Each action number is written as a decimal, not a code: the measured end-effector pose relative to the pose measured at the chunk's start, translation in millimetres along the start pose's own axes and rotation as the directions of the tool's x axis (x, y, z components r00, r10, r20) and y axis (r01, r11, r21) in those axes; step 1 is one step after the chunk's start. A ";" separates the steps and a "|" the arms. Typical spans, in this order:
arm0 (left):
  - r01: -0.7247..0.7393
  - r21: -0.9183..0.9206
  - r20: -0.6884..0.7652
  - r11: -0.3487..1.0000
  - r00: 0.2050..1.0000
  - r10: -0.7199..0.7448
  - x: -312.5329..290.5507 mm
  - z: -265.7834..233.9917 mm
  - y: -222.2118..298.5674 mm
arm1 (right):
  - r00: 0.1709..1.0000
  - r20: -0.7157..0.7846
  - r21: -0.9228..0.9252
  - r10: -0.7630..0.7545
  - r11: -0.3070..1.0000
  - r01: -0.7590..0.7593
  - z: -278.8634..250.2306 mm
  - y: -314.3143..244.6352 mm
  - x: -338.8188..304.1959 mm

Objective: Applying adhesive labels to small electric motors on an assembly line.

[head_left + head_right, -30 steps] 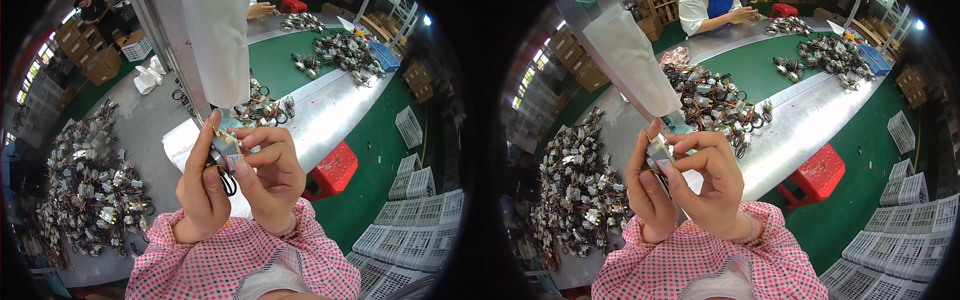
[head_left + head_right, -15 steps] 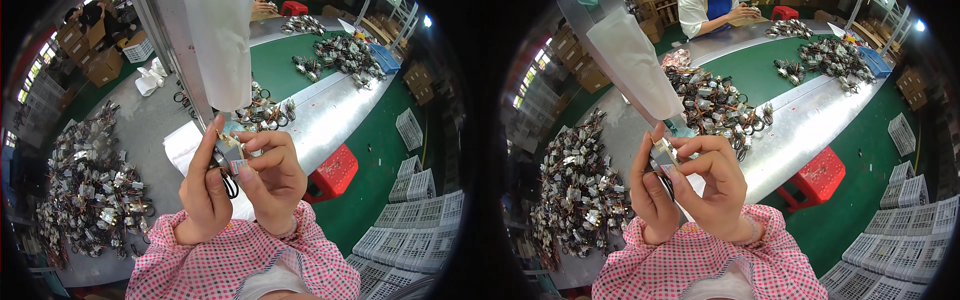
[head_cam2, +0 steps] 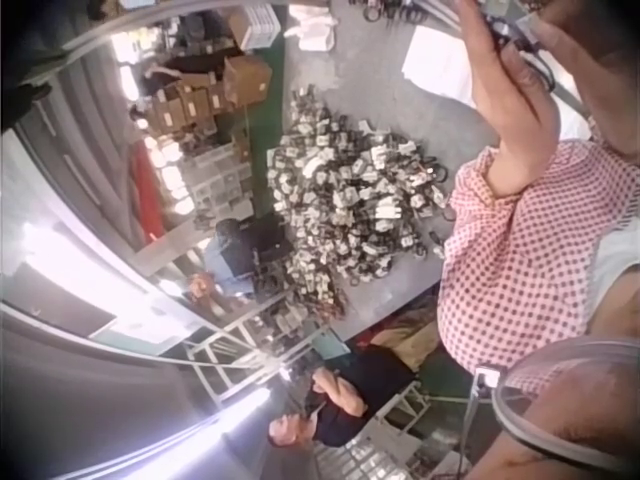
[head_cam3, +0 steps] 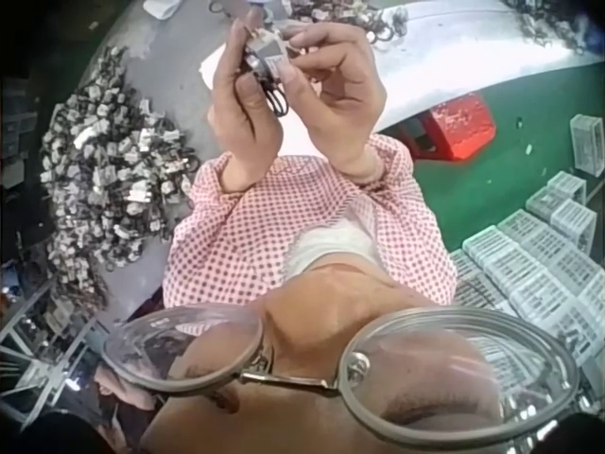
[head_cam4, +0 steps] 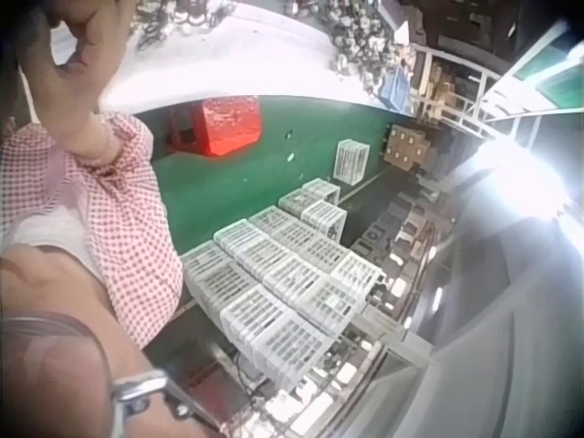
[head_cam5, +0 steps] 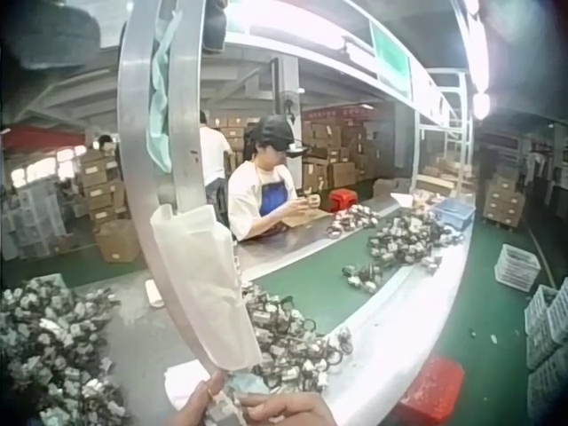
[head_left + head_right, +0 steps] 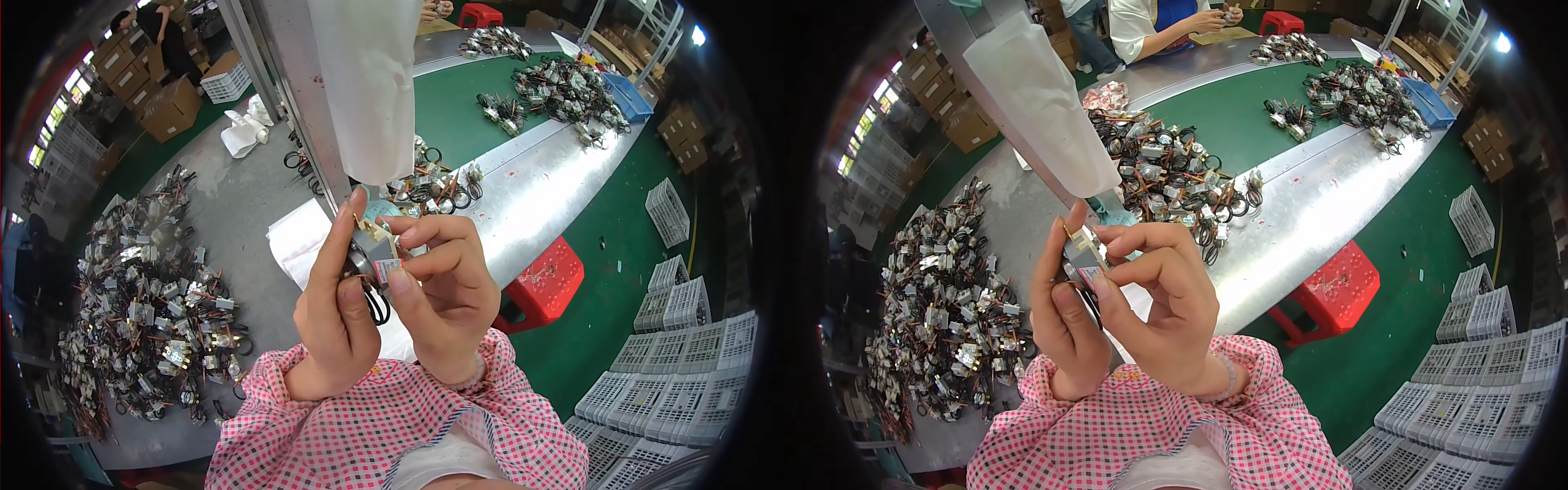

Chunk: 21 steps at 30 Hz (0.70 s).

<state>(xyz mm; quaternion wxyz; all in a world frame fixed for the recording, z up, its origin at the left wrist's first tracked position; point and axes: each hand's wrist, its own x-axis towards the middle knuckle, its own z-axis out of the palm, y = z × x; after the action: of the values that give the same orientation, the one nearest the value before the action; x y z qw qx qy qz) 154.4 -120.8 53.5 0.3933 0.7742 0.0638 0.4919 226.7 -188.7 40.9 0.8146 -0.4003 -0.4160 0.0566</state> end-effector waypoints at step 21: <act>0.019 0.060 -0.011 0.998 1.000 -0.018 -12.9 3.6 -11.6 | 0.997 0.003 -0.173 -0.083 0.981 0.082 -0.7 3.0 1.5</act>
<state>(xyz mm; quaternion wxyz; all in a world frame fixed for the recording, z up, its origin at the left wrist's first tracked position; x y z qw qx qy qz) 154.1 -121.2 35.7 0.3738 0.7825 0.0879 0.4901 228.9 -186.5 39.5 0.7792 -0.4522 -0.4338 -0.0145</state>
